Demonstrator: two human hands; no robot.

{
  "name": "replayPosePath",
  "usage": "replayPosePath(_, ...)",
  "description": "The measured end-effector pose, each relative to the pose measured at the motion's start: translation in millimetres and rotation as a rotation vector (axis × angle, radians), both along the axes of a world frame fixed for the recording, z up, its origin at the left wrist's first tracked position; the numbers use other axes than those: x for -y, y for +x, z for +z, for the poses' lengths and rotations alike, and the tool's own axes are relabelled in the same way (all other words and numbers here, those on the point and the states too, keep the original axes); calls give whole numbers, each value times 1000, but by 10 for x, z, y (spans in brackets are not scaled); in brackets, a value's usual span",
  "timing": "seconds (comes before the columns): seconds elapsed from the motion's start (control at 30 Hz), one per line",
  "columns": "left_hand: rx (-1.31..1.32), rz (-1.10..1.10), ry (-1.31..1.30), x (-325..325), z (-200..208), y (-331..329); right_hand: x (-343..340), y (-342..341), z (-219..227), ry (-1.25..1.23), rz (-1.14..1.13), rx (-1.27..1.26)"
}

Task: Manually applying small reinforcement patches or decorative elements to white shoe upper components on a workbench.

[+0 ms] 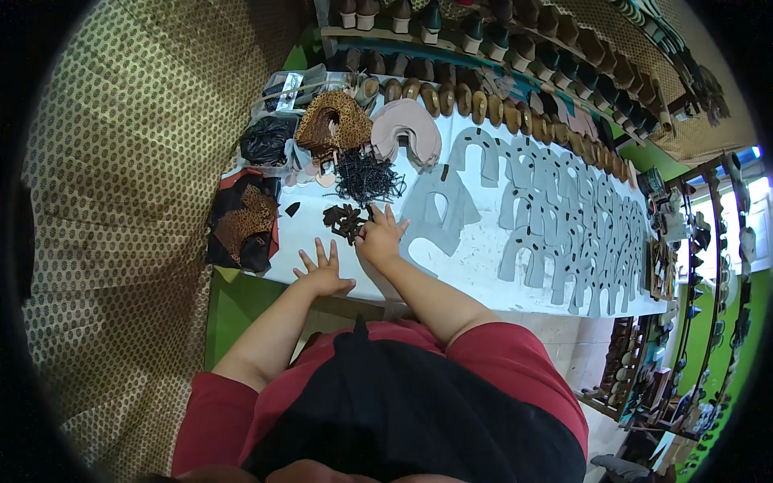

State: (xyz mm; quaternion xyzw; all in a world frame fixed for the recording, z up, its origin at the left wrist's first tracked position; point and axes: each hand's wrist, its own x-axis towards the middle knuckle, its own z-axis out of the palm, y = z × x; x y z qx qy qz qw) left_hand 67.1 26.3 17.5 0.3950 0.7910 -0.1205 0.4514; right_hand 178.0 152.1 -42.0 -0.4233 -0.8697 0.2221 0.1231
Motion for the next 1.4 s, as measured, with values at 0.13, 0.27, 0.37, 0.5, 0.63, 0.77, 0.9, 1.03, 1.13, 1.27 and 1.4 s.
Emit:
replayPosePath(0.13, 13, -2, 3, 32, -69, -29, -142, 125, 39, -74, -7, -52)
replayPosePath(0.27, 21, 5, 16, 39, -104, -21, -549, 544, 114, 9, 16, -110)
replayPosePath(0.37, 24, 4, 15, 34, -112, -22, -795, 919, 217, 95, 47, -65)
replayPosePath(0.5, 17, 6, 9, 24, -104, -22, -941, 1188, 199, 175, 142, -29)
replayPosePath(0.63, 2, 21, -9, -4, -41, -8, -917, 1219, 136, 263, 263, 43)
replayPosePath(0.77, -17, 22, -6, 11, -89, -3, -898, 1197, 121, 264, 357, 38)
replayPosePath(0.9, -23, 16, 2, 27, -172, -18, -898, 1209, 88, 249, 351, 41)
replayPosePath(1.03, -35, 30, 5, 18, -152, 10, -950, 1250, 89, 269, 427, 65)
replayPosePath(1.13, -46, 64, 28, 19, -124, 45, -1011, 1298, 96, 279, 492, 48)
replayPosePath(1.27, -79, 69, 49, 45, -122, 76, -1088, 1439, 97, 260, 586, -63)
replayPosePath(1.4, -190, 33, 84, 59, -170, 191, -1157, 1596, 132, 273, 677, 1)
